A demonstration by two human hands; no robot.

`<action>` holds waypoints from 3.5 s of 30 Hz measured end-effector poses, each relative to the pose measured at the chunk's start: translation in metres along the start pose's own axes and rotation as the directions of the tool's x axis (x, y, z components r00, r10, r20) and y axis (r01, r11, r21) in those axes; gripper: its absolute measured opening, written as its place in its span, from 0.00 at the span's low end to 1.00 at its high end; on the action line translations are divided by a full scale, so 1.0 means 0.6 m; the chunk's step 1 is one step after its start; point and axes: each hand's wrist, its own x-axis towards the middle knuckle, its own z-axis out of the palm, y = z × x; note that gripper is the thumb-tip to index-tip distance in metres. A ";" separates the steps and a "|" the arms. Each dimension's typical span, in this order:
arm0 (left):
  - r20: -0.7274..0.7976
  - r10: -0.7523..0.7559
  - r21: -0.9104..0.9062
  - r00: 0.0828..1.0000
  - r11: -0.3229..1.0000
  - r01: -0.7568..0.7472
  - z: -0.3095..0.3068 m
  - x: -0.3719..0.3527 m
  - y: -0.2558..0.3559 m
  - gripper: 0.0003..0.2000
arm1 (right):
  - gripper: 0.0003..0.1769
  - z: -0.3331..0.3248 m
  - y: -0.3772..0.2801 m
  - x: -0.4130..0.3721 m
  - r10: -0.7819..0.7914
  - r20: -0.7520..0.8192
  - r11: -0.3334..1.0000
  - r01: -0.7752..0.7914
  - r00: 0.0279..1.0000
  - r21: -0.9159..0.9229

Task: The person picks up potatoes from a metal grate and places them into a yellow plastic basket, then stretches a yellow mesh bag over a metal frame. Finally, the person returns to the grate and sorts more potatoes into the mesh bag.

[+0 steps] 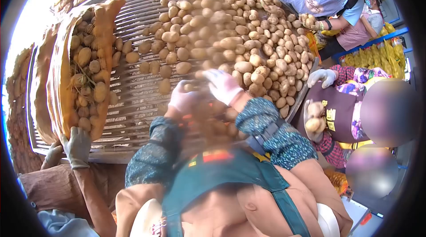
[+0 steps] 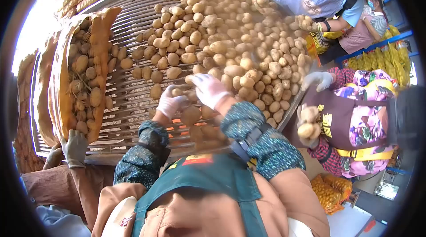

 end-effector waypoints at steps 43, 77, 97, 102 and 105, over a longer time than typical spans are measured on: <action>-0.087 0.148 0.898 0.985 0.440 0.013 -0.177 0.257 0.175 0.21 | 0.16 -0.098 0.012 0.011 0.509 0.717 -0.627 -0.364 0.477 0.688; 0.273 -0.185 -0.924 0.944 0.224 0.311 -0.019 0.047 0.114 0.36 | 0.28 0.022 0.199 0.341 0.687 0.307 0.725 -0.601 0.658 -0.336; 0.385 -0.089 -0.907 0.919 0.148 0.394 -0.059 0.034 0.006 0.37 | 0.37 0.129 0.214 0.289 0.511 0.282 0.821 -0.558 0.812 0.119; 0.339 -0.083 -0.931 0.937 0.115 0.347 -0.077 0.014 0.004 0.36 | 0.21 0.052 0.183 0.255 0.565 0.559 -0.353 -0.434 0.607 0.829; 0.346 -0.111 -0.932 0.931 0.074 0.355 -0.088 0.007 0.001 0.34 | 0.13 0.036 0.151 0.236 0.481 0.645 -0.538 -0.381 0.594 0.752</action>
